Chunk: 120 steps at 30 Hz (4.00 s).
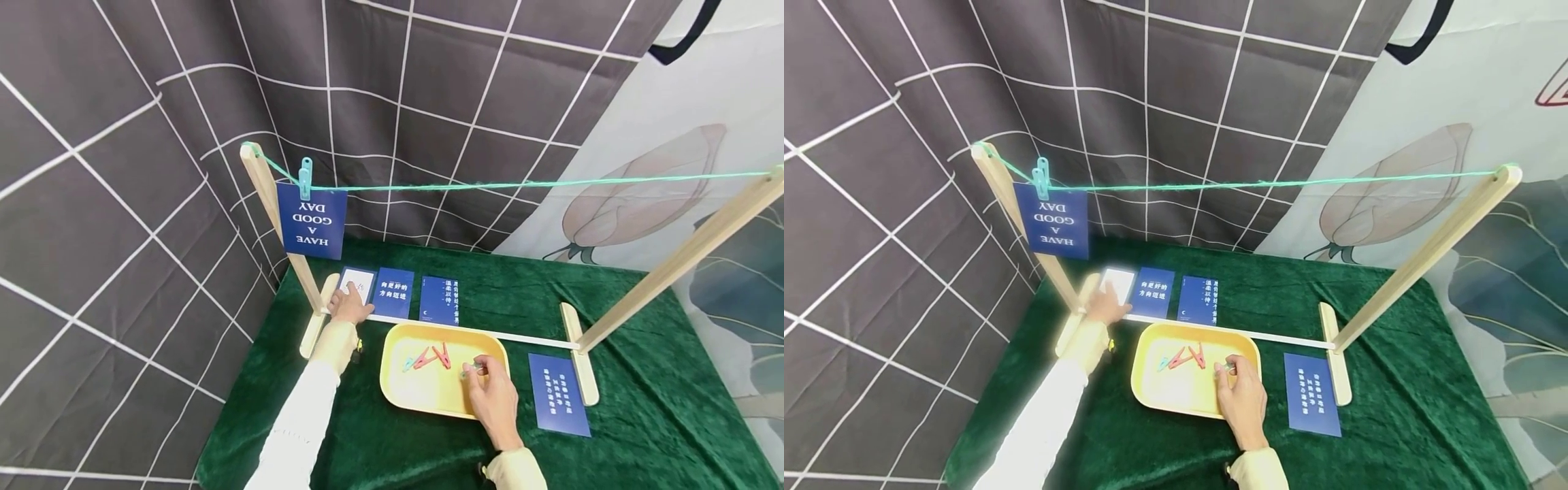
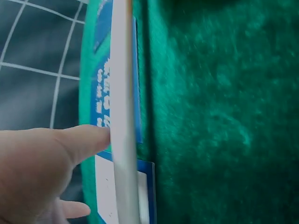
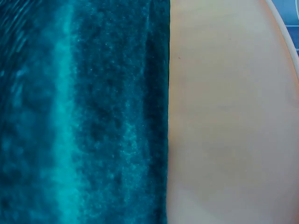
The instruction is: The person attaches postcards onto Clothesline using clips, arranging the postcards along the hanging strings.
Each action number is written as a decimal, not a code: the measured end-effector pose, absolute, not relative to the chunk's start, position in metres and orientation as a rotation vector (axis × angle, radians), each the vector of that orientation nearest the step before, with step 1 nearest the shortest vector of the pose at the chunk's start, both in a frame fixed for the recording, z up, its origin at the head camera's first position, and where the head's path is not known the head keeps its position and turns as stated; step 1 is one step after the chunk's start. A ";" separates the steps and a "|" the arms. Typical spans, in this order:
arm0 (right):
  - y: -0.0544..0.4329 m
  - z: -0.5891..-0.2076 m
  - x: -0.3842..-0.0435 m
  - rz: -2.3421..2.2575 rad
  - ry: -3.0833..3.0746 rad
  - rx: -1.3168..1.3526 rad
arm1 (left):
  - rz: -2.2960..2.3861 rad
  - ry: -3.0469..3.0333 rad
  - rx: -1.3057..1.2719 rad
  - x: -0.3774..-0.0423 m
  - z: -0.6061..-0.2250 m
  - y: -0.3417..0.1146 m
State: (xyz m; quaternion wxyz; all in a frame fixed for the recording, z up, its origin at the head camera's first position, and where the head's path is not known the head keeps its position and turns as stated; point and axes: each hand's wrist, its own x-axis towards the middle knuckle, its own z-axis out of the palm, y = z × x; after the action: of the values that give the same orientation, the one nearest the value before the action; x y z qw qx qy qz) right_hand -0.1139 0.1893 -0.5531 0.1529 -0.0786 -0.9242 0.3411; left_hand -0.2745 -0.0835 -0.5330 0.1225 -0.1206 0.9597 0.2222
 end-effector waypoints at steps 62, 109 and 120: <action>0.192 -0.553 -0.109 1.063 -2.504 -0.168 | 1.279 2.918 -0.695 -0.267 -0.547 -0.083; 0.187 -0.501 -0.117 1.948 -1.623 0.024 | 1.314 3.474 -0.156 -0.097 -0.523 -0.049; 0.181 -0.442 -0.147 1.979 -1.406 0.452 | 1.349 3.528 0.033 -0.114 -0.502 -0.038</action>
State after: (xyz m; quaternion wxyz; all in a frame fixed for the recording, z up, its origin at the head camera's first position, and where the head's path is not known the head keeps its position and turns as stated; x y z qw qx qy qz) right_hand -0.1466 0.1815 -0.4419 0.3300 0.1728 -0.5376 0.7565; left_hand -0.1139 -0.0380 -0.5025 -0.3125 0.0084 0.8872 0.3393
